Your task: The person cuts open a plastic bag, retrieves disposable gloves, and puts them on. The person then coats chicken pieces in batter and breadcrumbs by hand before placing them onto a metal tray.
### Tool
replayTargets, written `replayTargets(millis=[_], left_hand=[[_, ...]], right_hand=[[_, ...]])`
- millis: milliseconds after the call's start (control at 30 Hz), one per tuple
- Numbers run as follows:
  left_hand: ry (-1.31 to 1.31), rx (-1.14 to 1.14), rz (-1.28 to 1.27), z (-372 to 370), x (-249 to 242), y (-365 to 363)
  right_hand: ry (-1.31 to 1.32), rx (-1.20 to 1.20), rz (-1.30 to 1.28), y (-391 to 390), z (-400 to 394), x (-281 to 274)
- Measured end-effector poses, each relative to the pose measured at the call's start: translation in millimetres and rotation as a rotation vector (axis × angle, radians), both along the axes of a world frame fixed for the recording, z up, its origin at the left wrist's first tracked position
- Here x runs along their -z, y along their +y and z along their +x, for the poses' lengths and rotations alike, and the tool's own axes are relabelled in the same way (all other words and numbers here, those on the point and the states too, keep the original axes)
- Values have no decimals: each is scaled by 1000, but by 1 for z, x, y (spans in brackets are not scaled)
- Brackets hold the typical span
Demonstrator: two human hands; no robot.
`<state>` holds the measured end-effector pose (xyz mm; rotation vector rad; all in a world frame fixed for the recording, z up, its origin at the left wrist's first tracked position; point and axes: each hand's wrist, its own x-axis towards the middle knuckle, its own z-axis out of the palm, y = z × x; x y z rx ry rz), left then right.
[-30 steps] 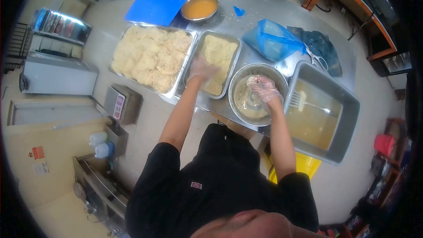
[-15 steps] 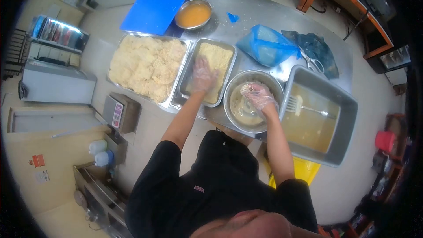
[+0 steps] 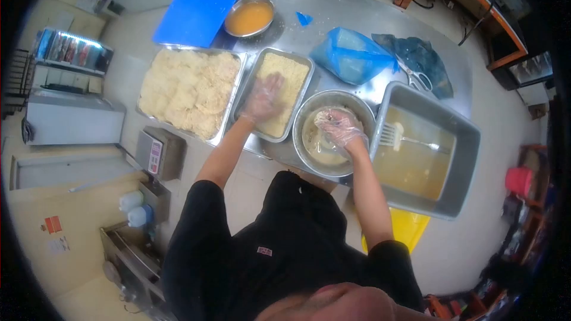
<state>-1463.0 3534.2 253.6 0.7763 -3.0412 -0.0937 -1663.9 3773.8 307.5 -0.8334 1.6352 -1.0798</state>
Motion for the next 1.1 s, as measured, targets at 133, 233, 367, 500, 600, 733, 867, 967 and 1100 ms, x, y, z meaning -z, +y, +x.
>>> replayTargets(millis=[133, 233, 367, 500, 600, 733, 867, 967, 1100], left_hand=[[91, 72, -126, 7, 47, -15], [70, 94, 24, 5, 42, -39], [-19, 13, 340, 4, -8, -48], [-341, -112, 561, -14, -129, -38], [-558, -15, 523, -31, -136, -69], [-428, -36, 405, -63, -107, -65], [-142, 133, 218, -89, -41, -44], [-133, 217, 138, -88, 6, -52], [-33, 358, 269, -72, 63, -113]], right_hand=[[3, 7, 53, 0, 0, 18], [-5, -13, 70, 0, -6, 18], [-39, -1, 38, 2, -5, 17], [62, -1, -1, 1, -4, 41], [-33, -5, 45, 2, -5, 35], [-68, 6, 29, 5, -6, 31], [-9, 29, -2, 3, -5, 19], [-14, 67, -8, 5, -5, 27], [-22, -9, 60, 1, -4, 0]])
